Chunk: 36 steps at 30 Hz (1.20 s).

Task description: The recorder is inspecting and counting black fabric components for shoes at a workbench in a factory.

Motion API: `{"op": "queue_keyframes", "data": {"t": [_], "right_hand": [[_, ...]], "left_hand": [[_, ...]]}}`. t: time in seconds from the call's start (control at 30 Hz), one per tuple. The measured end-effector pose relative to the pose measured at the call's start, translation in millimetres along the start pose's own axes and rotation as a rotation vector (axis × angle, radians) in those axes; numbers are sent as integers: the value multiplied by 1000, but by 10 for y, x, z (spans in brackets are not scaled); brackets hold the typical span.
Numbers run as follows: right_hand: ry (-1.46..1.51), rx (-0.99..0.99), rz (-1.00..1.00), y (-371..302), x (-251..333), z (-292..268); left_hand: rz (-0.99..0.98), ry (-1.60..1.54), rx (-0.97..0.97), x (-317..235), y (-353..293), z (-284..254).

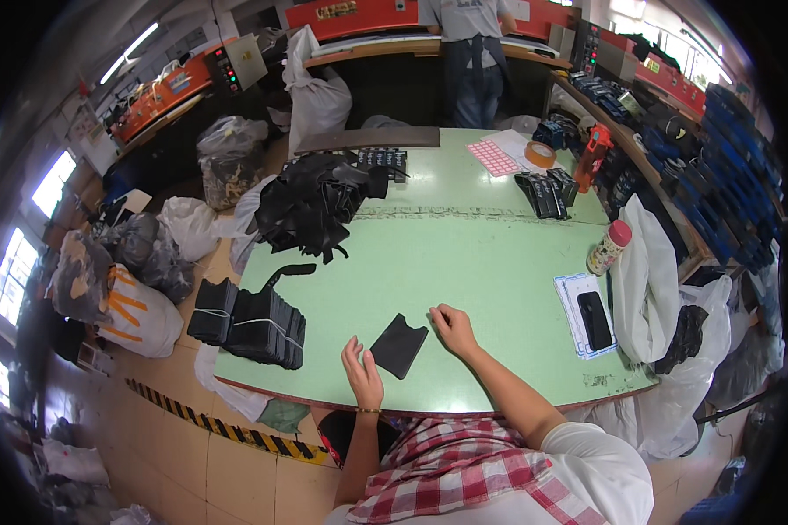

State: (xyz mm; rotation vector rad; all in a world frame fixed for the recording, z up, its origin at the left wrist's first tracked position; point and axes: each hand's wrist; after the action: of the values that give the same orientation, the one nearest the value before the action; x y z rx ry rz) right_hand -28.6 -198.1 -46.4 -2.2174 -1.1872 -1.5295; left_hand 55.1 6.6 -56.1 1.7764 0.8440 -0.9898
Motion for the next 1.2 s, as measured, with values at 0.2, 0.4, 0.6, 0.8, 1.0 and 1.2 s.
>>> {"op": "queue_keyframes", "data": {"t": [0.2,0.4,0.6,0.8,1.0,1.2], "right_hand": [[-16,-1,0,-4,30,-35],[7,-7,-6,2,29,-21],[-6,6,-15,-3,27,-16],[-6,15,-18,-5,24,-11],[-16,3,-32,-11,34,-18],[-24,7,-38,-5,27,-16]], "left_hand": [[-9,10,8,-2,4,24],[-10,9,-20,-26,7,32],[11,16,-17,16,3,28],[-2,20,-16,19,-4,17],[-8,21,-13,14,0,20],[-18,15,5,35,6,16]]}}
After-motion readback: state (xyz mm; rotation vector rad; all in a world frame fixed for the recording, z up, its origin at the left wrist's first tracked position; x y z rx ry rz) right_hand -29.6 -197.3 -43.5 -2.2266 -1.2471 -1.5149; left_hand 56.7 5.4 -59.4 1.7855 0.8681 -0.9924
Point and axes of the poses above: each hand's wrist, its own y-axis towards the middle knuckle, its own z-axis out of the palm, x = y × z, and after that the axes turned 2 degrees about -y, right-handed
